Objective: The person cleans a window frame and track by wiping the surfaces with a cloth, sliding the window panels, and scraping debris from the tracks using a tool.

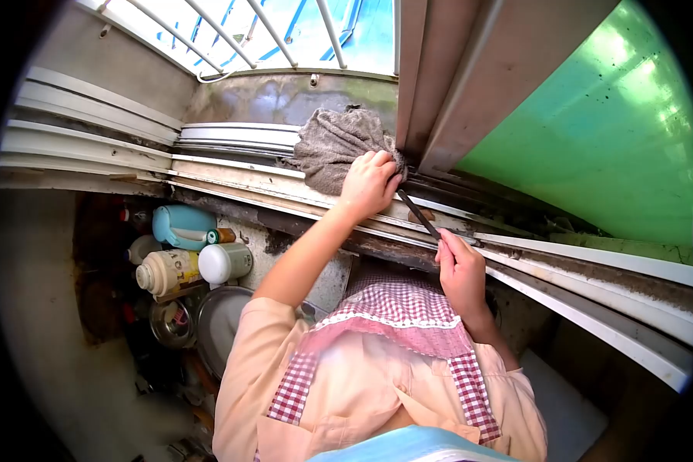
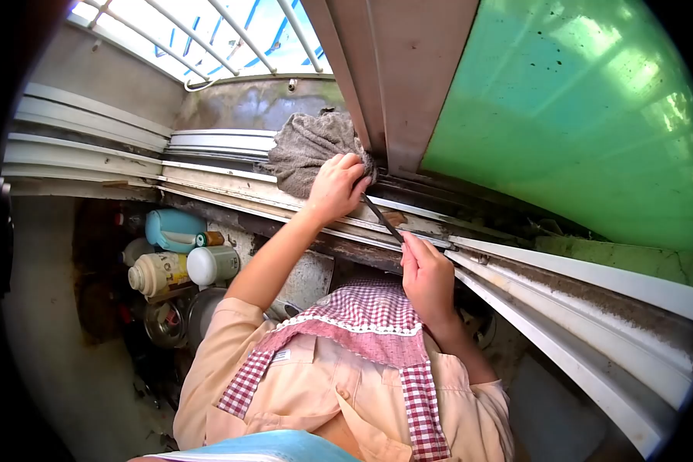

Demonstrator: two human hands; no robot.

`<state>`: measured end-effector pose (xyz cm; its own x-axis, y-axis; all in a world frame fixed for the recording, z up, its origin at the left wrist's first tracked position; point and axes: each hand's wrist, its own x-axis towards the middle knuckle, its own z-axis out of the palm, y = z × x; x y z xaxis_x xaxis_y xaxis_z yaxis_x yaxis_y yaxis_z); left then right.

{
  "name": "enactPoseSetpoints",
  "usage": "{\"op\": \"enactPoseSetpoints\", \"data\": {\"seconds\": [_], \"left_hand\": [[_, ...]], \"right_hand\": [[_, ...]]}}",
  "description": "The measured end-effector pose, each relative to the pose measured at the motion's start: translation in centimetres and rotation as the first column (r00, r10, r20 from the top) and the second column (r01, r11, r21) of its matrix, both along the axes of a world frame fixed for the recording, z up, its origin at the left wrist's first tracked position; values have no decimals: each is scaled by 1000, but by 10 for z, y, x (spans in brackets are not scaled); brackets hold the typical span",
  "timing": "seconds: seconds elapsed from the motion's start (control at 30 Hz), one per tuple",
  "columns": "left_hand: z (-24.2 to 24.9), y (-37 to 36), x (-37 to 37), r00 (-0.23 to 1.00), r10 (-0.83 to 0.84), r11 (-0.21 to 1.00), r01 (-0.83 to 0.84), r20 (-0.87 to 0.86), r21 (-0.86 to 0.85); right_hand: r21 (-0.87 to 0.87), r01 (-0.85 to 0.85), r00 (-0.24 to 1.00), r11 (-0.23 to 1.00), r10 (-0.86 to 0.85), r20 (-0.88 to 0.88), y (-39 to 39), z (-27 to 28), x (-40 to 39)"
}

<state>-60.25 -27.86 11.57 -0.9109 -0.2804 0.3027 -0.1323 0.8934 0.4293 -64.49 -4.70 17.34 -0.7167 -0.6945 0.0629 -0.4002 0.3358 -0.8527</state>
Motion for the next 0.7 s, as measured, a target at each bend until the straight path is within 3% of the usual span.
{"op": "enactPoseSetpoints", "data": {"seconds": [0.1, 0.13, 0.23, 0.3, 0.43, 0.53, 0.57, 0.63, 0.7], "left_hand": [[8, -25, 10, 996, -10, 999, 12, 92, -29], [8, -38, 18, 995, 60, 996, -54, 82, -68], [-1, -58, 39, 965, 250, 967, -253, -83, -27], [-9, -66, 39, 930, 308, 944, -324, -199, -55], [-18, -71, 39, 843, 489, 868, -497, -223, 25], [19, -56, 38, 864, 257, 959, -282, -432, 6], [21, -54, 38, 915, 68, 997, -54, -397, 47], [31, -34, 28, 925, -82, 930, 205, -371, 305], [17, -29, 13, 934, -129, 917, 240, -332, 319]], "right_hand": [[132, 18, 926, 991, 33, -377, -14, -4, -3], [258, 32, 933, 966, 64, -353, -17, 2, -5], [177, 50, 944, 983, 11, -330, -31, 8, -12], [243, 54, 939, 968, 34, -343, -43, 14, -12], [254, 32, 911, 967, 76, -405, -67, 24, -15], [234, -14, 873, 972, 126, -471, -86, 36, -20], [256, -42, 862, 966, 165, -480, -94, 38, -22], [303, -102, 835, 947, 248, -492, -111, 39, -29], [364, -140, 817, 921, 315, -482, -128, 37, -33]]}}
